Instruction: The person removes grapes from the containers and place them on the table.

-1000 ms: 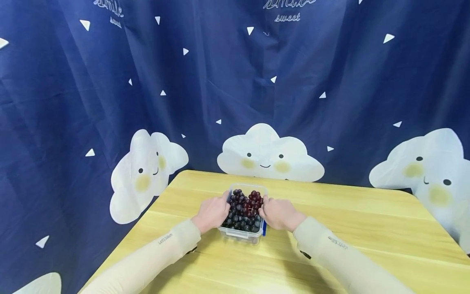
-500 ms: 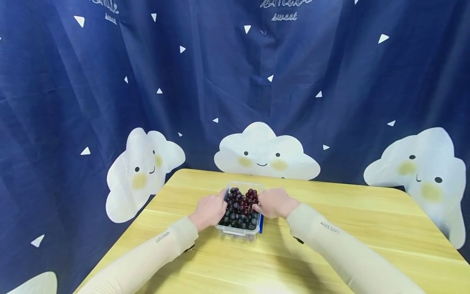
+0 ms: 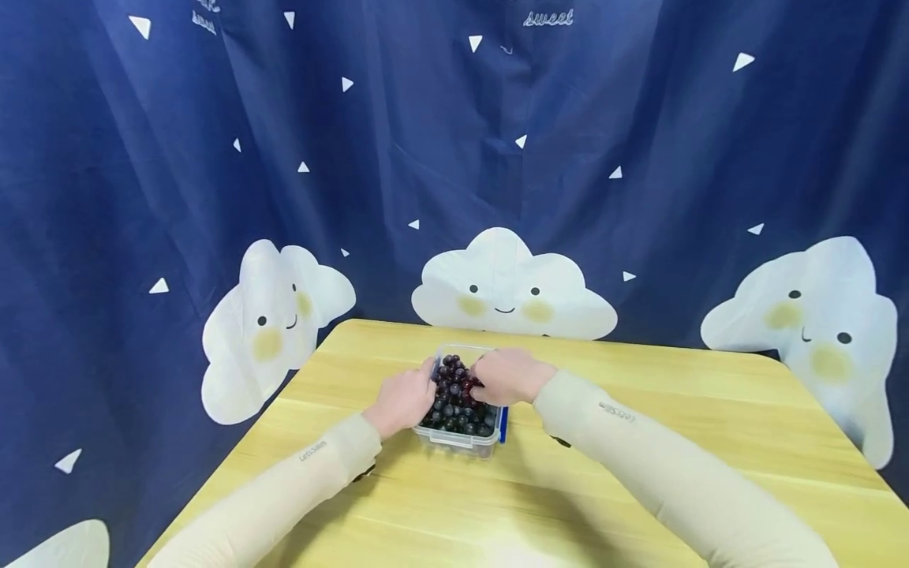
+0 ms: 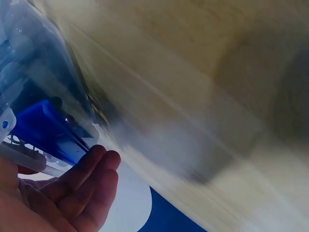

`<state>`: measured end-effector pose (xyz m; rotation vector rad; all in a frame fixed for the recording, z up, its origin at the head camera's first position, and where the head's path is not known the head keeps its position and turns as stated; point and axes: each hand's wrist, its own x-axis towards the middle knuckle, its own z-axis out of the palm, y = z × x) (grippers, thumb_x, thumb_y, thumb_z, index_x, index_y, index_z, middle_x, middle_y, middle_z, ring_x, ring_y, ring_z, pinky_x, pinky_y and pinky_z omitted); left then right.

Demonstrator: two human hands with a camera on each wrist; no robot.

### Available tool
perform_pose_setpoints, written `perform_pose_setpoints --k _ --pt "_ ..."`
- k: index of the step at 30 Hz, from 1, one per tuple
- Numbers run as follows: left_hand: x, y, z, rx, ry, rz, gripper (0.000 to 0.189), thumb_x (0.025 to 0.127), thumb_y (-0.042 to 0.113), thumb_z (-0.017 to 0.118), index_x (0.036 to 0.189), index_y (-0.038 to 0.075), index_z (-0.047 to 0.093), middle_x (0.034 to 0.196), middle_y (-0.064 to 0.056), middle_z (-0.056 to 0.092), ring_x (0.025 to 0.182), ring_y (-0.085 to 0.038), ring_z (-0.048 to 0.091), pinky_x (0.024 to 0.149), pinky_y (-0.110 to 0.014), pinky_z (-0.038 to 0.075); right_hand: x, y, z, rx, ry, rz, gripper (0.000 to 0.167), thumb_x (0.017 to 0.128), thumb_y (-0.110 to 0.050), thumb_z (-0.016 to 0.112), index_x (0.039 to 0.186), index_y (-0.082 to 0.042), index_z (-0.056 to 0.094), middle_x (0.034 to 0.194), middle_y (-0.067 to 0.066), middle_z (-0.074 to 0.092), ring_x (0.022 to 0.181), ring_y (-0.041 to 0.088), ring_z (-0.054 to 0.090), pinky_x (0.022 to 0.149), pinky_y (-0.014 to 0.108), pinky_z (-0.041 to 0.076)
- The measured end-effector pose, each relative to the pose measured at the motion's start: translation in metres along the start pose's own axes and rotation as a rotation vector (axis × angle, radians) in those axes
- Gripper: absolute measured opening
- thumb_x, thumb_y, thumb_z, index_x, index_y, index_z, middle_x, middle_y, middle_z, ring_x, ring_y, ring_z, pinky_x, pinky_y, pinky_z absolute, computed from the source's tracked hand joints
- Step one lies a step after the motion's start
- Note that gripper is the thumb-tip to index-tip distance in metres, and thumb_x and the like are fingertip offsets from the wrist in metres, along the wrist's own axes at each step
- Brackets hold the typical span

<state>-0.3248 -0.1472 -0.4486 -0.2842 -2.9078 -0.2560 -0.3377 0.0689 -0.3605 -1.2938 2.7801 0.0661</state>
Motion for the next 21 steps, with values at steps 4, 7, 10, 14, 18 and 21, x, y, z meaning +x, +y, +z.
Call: perform_pose_setpoints --k 4,7,10,14,18,21 --pt "0.000 -0.003 -0.002 0.001 0.008 0.002 0.050 0.100 0.024 0.046 0.148 0.008 0.045 0.082 -0.008 0.069 0.067 -0.021 0.065 0.046 -0.035 0.042 0.012 -0.005 -0.004 0.030 -0.132 -0.033 0.041 0.099 -0.035 0.061 0.131 -0.010 0.067 0.125 0.005 0.071 0.117 0.022 0.066 0.102 0.039 0.050" --pt "-0.001 -0.004 -0.002 -0.002 0.011 0.012 0.051 0.100 0.024 0.047 0.148 0.008 0.045 0.085 -0.009 0.070 0.070 -0.023 0.067 0.047 -0.036 0.044 0.019 -0.009 -0.005 0.055 -0.175 -0.049 0.042 0.099 -0.035 0.061 0.133 -0.010 0.066 0.129 0.004 0.069 0.120 0.019 0.064 0.105 0.036 0.048" --pt "-0.003 -0.002 -0.001 0.008 0.005 0.012 0.051 0.100 0.024 0.047 0.148 0.008 0.045 0.089 -0.010 0.072 0.075 -0.025 0.069 0.050 -0.037 0.047 0.024 -0.013 -0.008 0.100 -0.194 -0.081 0.043 0.100 -0.033 0.060 0.134 -0.008 0.064 0.131 0.005 0.068 0.119 0.018 0.064 0.104 0.035 0.049" --pt "-0.003 -0.002 0.000 0.000 0.004 0.003 0.049 0.102 0.024 0.046 0.149 0.009 0.045 0.094 -0.012 0.073 0.081 -0.028 0.071 0.053 -0.040 0.050 0.031 -0.015 -0.015 0.164 -0.227 -0.125 0.043 0.100 -0.030 0.060 0.136 -0.008 0.063 0.120 0.003 0.071 0.097 0.009 0.067 0.095 0.032 0.052" --pt "-0.001 -0.004 0.000 -0.002 0.014 0.007 0.048 0.103 0.024 0.044 0.149 0.009 0.046 0.092 -0.011 0.072 0.080 -0.028 0.071 0.054 -0.041 0.050 0.040 -0.014 -0.018 0.199 -0.277 -0.133 0.042 0.099 -0.031 0.062 0.136 -0.011 0.064 0.105 -0.003 0.071 0.082 0.003 0.062 0.087 0.028 0.051" --pt "0.002 -0.004 -0.001 -0.003 0.027 0.012 0.048 0.103 0.023 0.045 0.149 0.009 0.046 0.089 -0.011 0.072 0.079 -0.028 0.071 0.054 -0.041 0.050 0.044 -0.014 -0.018 0.213 -0.298 -0.119 0.040 0.098 -0.032 0.064 0.133 -0.013 0.065 0.098 -0.005 0.071 0.079 0.004 0.061 0.084 0.027 0.051"
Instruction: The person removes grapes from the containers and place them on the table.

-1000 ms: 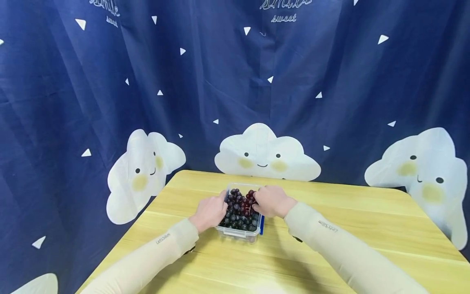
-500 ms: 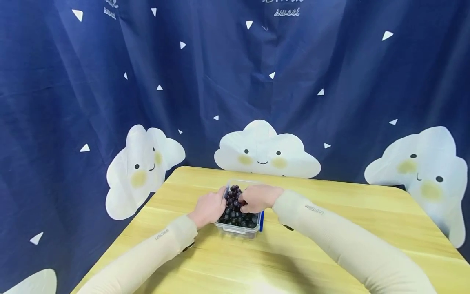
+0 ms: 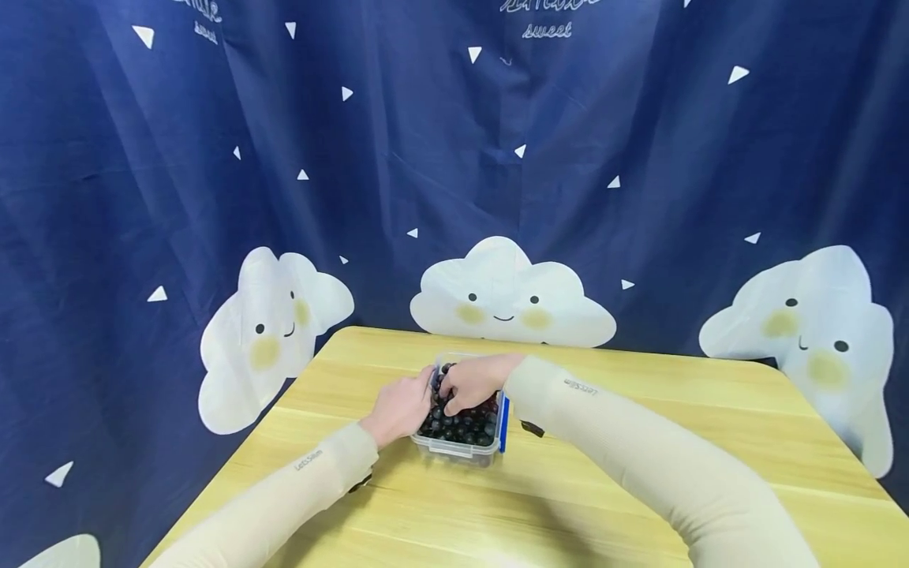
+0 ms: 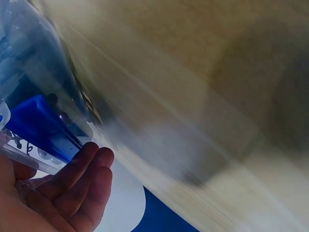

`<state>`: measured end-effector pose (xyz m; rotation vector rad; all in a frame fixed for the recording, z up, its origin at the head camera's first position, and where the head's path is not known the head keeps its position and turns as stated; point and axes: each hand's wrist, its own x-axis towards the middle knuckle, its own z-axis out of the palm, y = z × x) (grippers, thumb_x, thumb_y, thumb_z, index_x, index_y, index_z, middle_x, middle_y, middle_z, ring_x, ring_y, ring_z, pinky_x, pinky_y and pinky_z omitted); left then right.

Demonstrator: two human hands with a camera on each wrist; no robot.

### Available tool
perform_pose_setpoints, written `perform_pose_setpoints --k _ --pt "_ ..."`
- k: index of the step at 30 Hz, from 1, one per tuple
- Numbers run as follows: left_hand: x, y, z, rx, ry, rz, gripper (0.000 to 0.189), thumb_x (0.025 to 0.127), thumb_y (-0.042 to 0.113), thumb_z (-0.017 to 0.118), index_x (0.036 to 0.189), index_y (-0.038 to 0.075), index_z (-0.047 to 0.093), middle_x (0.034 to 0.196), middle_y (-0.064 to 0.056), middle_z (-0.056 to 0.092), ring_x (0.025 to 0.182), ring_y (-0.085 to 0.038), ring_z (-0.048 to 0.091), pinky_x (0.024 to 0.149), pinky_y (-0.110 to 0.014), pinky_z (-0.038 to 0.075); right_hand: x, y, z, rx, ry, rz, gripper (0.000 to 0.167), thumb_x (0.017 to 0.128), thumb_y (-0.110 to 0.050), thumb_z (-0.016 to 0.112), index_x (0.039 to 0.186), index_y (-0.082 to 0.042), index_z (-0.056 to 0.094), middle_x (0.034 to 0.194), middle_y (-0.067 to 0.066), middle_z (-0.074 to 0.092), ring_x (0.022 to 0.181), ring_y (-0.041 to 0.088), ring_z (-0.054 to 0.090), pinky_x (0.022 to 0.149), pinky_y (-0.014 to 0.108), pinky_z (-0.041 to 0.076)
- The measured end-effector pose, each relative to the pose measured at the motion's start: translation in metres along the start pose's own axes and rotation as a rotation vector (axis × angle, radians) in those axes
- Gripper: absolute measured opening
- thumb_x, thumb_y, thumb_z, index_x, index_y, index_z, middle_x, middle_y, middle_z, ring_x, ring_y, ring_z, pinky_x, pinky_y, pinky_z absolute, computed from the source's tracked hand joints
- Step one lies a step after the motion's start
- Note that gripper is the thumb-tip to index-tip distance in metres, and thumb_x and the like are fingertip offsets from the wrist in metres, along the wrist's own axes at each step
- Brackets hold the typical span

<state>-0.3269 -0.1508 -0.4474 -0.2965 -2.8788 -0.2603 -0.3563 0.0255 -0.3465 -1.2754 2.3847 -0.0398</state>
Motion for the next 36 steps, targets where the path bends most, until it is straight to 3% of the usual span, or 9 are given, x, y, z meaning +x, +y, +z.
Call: perform_pose_setpoints --k 10,17,21,26,33,36 --pt "0.001 0.001 -0.002 -0.005 0.013 0.001 0.045 0.103 0.023 0.042 0.146 0.012 0.049 0.095 -0.012 0.074 0.082 -0.029 0.072 0.055 -0.044 0.052 0.004 -0.003 -0.002 0.029 -0.012 -0.010 0.042 0.096 -0.031 0.065 0.134 -0.012 0.064 0.084 -0.007 0.065 0.069 0.004 0.055 0.079 0.026 0.048" --pt "-0.001 0.000 -0.002 -0.012 0.015 0.013 0.045 0.102 0.023 0.044 0.145 0.010 0.050 0.087 -0.009 0.072 0.075 -0.027 0.070 0.051 -0.041 0.050 0.014 -0.005 -0.002 0.055 -0.056 -0.009 0.037 0.096 -0.033 0.066 0.132 -0.020 0.066 0.072 -0.010 0.057 0.060 0.005 0.048 0.067 0.024 0.043" --pt "-0.001 0.000 -0.002 -0.015 0.027 0.016 0.047 0.101 0.023 0.044 0.146 0.011 0.049 0.087 -0.009 0.072 0.074 -0.027 0.070 0.051 -0.041 0.050 0.017 -0.007 -0.003 0.050 -0.066 0.039 0.034 0.093 -0.036 0.069 0.125 -0.026 0.069 0.084 -0.010 0.063 0.070 0.007 0.055 0.075 0.027 0.047" --pt "-0.003 0.001 0.000 -0.006 0.030 0.019 0.046 0.102 0.022 0.045 0.146 0.010 0.051 0.089 -0.010 0.073 0.077 -0.029 0.071 0.052 -0.042 0.051 0.019 -0.010 0.000 0.009 -0.114 0.054 0.039 0.091 -0.041 0.070 0.128 -0.028 0.067 0.113 -0.010 0.067 0.096 0.007 0.056 0.091 0.028 0.046" --pt "-0.003 0.002 0.001 -0.008 0.028 0.014 0.049 0.101 0.022 0.046 0.148 0.010 0.048 0.083 -0.008 0.071 0.072 -0.027 0.070 0.050 -0.041 0.049 0.020 -0.014 0.002 0.002 -0.136 0.062 0.037 0.092 -0.041 0.070 0.125 -0.024 0.067 0.103 -0.009 0.063 0.089 0.008 0.056 0.084 0.028 0.046" --pt "-0.002 0.002 0.000 -0.003 0.022 0.014 0.050 0.099 0.021 0.047 0.148 0.009 0.048 0.079 -0.006 0.069 0.069 -0.025 0.068 0.048 -0.039 0.047 0.020 -0.015 0.004 -0.002 -0.123 0.082 0.047 0.091 -0.042 0.071 0.133 -0.023 0.063 0.118 -0.009 0.065 0.103 0.008 0.059 0.092 0.029 0.046"
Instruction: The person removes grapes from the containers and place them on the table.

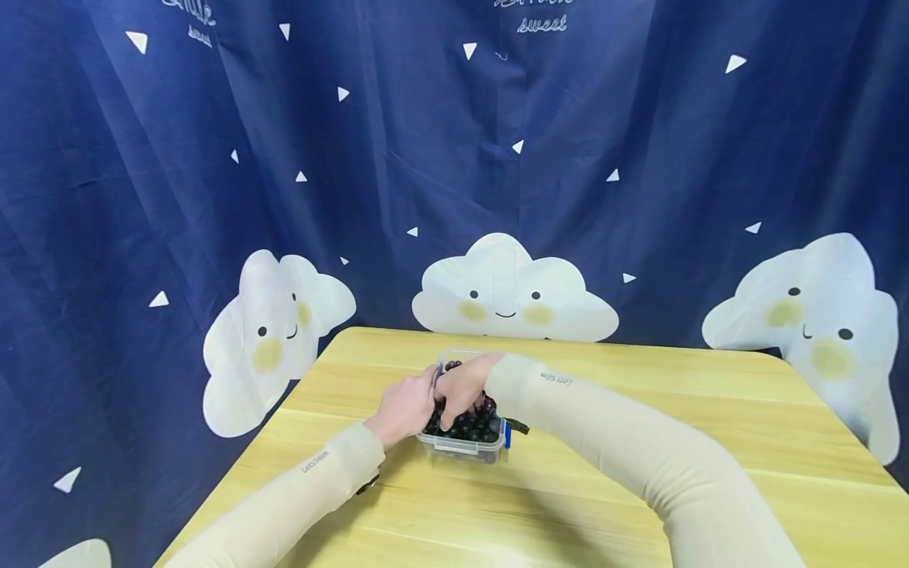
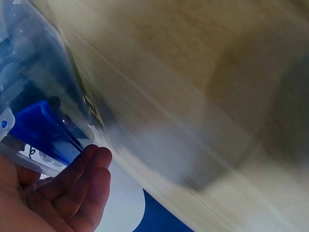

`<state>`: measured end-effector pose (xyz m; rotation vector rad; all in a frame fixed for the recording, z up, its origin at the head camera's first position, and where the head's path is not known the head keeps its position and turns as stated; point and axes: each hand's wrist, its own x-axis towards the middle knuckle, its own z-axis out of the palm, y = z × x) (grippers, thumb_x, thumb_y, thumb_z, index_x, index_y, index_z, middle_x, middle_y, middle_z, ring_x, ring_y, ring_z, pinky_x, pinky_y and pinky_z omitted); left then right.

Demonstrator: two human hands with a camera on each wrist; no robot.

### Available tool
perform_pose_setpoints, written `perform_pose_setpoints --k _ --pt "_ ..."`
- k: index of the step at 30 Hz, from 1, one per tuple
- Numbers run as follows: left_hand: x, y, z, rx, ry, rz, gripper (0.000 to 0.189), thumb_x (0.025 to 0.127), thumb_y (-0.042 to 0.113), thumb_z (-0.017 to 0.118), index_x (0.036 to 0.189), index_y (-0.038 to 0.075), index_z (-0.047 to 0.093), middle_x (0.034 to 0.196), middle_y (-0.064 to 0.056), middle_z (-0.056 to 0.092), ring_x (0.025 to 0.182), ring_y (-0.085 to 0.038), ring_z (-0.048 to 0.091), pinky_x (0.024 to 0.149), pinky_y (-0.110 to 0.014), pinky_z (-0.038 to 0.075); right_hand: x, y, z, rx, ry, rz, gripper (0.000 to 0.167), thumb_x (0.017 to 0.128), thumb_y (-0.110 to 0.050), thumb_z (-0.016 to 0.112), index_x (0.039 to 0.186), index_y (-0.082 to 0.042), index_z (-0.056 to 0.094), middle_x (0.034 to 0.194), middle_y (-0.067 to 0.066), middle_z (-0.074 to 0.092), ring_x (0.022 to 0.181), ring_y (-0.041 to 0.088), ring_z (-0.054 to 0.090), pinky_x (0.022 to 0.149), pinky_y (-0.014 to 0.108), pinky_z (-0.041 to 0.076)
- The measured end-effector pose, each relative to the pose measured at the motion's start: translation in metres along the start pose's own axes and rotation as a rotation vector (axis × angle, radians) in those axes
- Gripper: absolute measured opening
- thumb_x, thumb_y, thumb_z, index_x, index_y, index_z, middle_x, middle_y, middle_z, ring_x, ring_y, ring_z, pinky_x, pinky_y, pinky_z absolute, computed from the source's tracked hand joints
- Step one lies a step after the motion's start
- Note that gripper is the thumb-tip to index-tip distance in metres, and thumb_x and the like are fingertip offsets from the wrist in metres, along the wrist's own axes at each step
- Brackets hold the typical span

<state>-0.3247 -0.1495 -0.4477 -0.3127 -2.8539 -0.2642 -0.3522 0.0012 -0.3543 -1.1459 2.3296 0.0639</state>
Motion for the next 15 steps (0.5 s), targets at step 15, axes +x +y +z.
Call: perform_pose_setpoints --k 15 --pt "0.000 0.000 -0.001 -0.001 0.003 -0.026 0.050 0.100 0.021 0.052 0.149 0.011 0.048 0.081 -0.010 0.071 0.069 -0.027 0.069 0.048 -0.040 0.047 -0.001 -0.001 0.017 0.023 0.061 0.046 0.084 0.087 -0.045 0.075 0.155 -0.015 0.036 0.149 0.003 0.052 0.136 0.016 0.049 0.112 0.035 0.040"
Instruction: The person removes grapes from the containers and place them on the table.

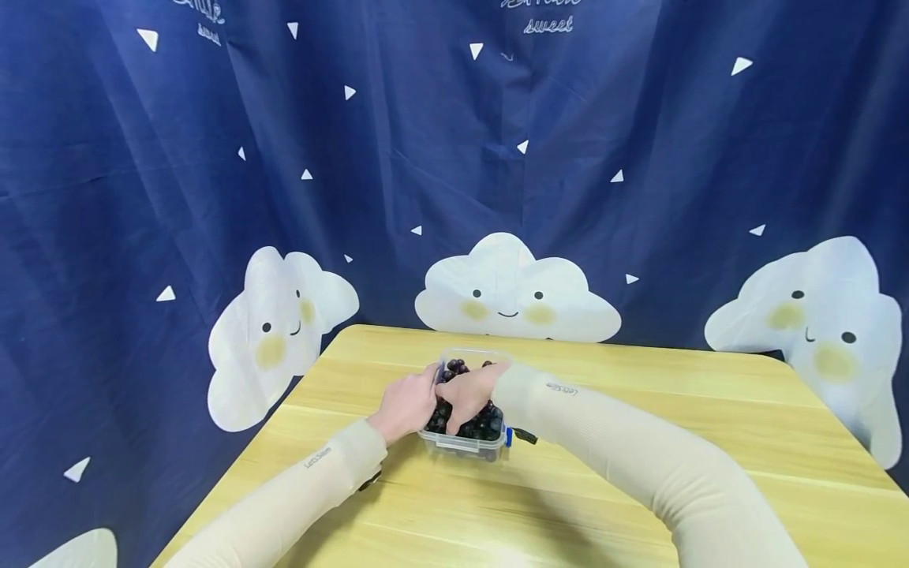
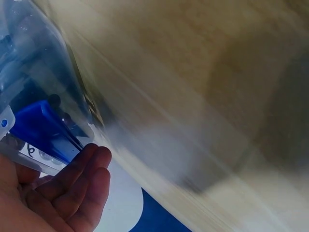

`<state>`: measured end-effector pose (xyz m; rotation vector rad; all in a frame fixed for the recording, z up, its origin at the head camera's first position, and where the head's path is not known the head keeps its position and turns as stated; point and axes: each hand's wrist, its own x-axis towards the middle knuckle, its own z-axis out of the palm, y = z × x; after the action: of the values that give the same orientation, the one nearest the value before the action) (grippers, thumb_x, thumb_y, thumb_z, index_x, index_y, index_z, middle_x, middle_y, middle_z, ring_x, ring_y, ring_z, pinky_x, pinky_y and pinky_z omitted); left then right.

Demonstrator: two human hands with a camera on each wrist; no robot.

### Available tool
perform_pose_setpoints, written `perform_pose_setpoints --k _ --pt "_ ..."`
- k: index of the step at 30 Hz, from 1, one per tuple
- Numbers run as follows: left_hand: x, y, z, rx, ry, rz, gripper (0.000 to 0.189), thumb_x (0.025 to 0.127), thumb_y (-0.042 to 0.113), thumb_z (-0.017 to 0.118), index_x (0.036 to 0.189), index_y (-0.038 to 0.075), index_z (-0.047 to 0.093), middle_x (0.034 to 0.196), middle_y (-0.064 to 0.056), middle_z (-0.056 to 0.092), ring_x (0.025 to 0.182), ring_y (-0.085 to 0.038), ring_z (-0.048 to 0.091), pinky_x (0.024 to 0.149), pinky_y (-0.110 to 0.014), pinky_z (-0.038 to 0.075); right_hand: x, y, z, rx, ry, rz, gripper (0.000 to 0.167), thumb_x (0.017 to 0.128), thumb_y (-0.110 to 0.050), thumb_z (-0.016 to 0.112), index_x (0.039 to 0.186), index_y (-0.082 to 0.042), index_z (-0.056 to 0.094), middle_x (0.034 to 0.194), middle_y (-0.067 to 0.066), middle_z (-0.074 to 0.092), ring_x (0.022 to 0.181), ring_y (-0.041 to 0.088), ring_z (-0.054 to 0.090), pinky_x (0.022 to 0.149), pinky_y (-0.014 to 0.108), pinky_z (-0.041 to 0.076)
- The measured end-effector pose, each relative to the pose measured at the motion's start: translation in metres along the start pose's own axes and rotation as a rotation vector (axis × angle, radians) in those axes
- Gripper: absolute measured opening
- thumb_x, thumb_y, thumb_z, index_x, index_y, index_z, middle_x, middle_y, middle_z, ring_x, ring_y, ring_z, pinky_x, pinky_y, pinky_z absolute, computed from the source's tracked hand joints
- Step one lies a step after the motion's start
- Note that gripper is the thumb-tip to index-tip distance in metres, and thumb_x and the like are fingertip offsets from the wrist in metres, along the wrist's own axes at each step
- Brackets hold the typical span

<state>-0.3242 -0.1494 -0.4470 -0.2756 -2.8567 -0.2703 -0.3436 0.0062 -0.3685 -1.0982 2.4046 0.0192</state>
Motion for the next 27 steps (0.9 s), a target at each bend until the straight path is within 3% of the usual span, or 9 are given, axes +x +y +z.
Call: perform_pose_setpoints --k 8,18,27 --pt "0.0005 0.0008 0.0002 0.008 -0.007 -0.013 0.051 0.100 0.022 0.050 0.150 0.012 0.048 0.086 -0.011 0.072 0.073 -0.028 0.070 0.048 -0.040 0.047 0.0028 0.0004 0.0040 0.016 0.014 0.006 0.083 0.087 -0.045 0.075 0.154 -0.014 0.037 0.145 0.002 0.056 0.131 0.015 0.053 0.108 0.033 0.043" --pt "0.0005 0.0029 0.0008 0.018 -0.015 -0.020 0.048 0.102 0.023 0.048 0.148 0.012 0.049 0.084 -0.011 0.072 0.071 -0.029 0.069 0.048 -0.041 0.047 0.0009 0.0051 0.0102 0.059 0.016 0.016 0.084 0.090 -0.045 0.071 0.159 -0.017 0.030 0.156 0.003 0.045 0.141 0.018 0.045 0.114 0.037 0.038" --pt "0.0019 0.0016 0.0006 0.006 -0.016 -0.028 0.046 0.103 0.022 0.045 0.147 0.012 0.049 0.080 -0.011 0.070 0.066 -0.028 0.068 0.046 -0.039 0.045 -0.0021 0.0063 0.0057 0.062 0.022 -0.038 0.067 0.092 -0.035 0.069 0.152 -0.018 0.045 0.149 0.000 0.053 0.135 0.017 0.051 0.111 0.035 0.042"
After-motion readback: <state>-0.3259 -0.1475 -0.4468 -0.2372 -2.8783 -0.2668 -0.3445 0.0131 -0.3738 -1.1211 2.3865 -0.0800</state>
